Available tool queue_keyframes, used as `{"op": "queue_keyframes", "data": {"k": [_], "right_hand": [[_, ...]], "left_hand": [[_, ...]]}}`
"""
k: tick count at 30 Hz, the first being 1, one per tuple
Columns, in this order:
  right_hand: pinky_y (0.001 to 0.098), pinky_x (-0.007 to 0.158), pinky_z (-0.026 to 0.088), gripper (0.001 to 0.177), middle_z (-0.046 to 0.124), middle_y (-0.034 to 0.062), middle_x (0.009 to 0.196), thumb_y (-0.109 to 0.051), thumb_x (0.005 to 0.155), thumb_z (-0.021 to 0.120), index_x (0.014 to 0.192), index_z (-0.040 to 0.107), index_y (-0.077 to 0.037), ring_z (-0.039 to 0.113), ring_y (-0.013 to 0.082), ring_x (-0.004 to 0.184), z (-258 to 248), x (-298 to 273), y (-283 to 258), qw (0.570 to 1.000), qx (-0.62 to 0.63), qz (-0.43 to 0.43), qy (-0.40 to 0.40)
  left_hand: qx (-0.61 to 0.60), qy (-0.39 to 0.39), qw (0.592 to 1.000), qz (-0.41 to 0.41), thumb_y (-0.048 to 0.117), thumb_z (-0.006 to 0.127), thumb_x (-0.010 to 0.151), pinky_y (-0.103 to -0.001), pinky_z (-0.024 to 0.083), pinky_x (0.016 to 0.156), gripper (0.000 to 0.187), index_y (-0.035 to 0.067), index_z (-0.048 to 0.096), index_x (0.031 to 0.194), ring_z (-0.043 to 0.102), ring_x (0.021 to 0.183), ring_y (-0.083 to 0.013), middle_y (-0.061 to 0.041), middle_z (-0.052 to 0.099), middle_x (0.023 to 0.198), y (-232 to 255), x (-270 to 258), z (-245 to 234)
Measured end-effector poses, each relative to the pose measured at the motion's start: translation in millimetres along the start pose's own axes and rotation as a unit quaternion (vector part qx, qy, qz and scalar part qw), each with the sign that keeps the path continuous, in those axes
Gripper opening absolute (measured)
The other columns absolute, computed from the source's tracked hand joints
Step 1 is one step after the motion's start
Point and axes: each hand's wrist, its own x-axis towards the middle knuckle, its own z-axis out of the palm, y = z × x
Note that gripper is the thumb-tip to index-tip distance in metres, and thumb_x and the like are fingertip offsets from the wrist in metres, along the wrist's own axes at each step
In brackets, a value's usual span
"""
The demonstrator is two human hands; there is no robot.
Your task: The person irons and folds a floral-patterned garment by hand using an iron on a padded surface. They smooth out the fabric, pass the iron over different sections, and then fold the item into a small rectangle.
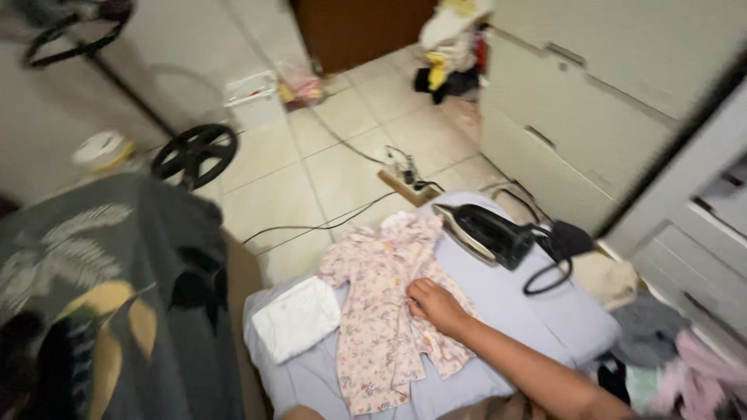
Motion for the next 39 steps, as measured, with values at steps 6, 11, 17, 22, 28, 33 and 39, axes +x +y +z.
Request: {"op": "queue_keyframes", "data": {"k": [6,11,17,22,28,33,39], "right_hand": [[0.0430,0.082,0.051,0.013,0.059,0.0116,0.094,-0.011,0.085,0.067,0.092,0.058,-0.005,0.059,0.0331,0.097,-0.7,0.8,-0.3,1.000,-0.011,0.023,0.001],[0.0431,0.082,0.051,0.015,0.059,0.0126,0.096,-0.012,0.086,0.068,0.095,0.058,-0.004,0.059,0.0339,0.097,-3.0,-2.4,-2.0,1.000,-0.001,0.001,0.020],[0.0431,0.086,0.051,0.017,0.060,0.0128,0.098,-0.010,0.085,0.068,0.097,0.058,-0.004,0.059,0.0345,0.100,0.2,-1.2,7.9,1.000,-0.018,0.014,0.005],[0.0417,0.091,0.050,0.020,0.061,0.0145,0.107,-0.007,0.086,0.066,0.105,0.061,-0.003,0.060,0.0351,0.105,-3.2,-7.6,-0.1,0.997,0.075,0.022,0.026],[0.0377,0.095,0.050,0.022,0.061,0.0124,0.109,-0.007,0.089,0.061,0.110,0.064,-0.004,0.062,0.0299,0.108,-26.0,-38.8,-21.6,0.980,0.133,0.117,0.094],[0.0363,0.075,0.056,0.020,0.073,0.0060,0.098,-0.021,0.091,0.066,0.107,0.076,-0.013,0.071,0.0253,0.079,-39.3,-66.4,-46.3,0.962,0.103,0.243,-0.063],[0.0401,0.071,0.056,0.026,0.072,0.0092,0.099,-0.029,0.085,0.073,0.105,0.075,-0.013,0.071,0.0280,0.079,-36.8,-65.7,-64.9,0.968,0.011,0.233,-0.096]], "left_hand": [[0.197,-0.050,0.976,-0.074,0.011,0.068,0.096,-0.030,0.050,0.071,0.011,0.001,0.068,0.099,0.061,0.078,-0.0148,-0.005,0.066,0.087,-13.0,67.1,43.4],[0.205,-0.023,0.974,-0.097,0.012,0.068,0.097,-0.030,0.048,0.068,0.012,0.000,0.066,0.097,0.058,0.076,-0.0143,-0.005,0.062,0.085,-22.9,35.4,48.5],[0.104,0.046,0.992,-0.061,0.014,0.068,0.097,-0.030,0.045,0.066,0.015,0.000,0.064,0.095,0.054,0.074,-0.0137,-0.004,0.059,0.082,-25.8,16.9,39.1],[-0.095,0.076,0.992,-0.028,0.015,0.069,0.098,-0.030,0.043,0.064,0.017,0.000,0.062,0.094,0.051,0.072,-0.0133,-0.003,0.055,0.080,-24.2,-39.9,5.7],[-0.315,0.071,0.946,-0.042,0.017,0.069,0.098,-0.029,0.040,0.061,0.020,-0.001,0.060,0.092,0.048,0.070,-0.0127,-0.003,0.051,0.077,-30.0,-170.7,55.1],[-0.175,0.202,0.958,-0.100,0.018,0.073,0.085,-0.035,0.050,0.064,0.026,0.001,0.059,0.097,0.060,0.072,-0.0228,-0.008,0.061,0.079,-78.1,-157.3,189.7],[-0.018,0.207,0.975,-0.076,0.012,0.074,0.081,-0.041,0.052,0.065,0.024,-0.002,0.063,0.098,0.066,0.073,-0.0353,-0.017,0.066,0.082,-102.0,-163.9,209.8]]}}
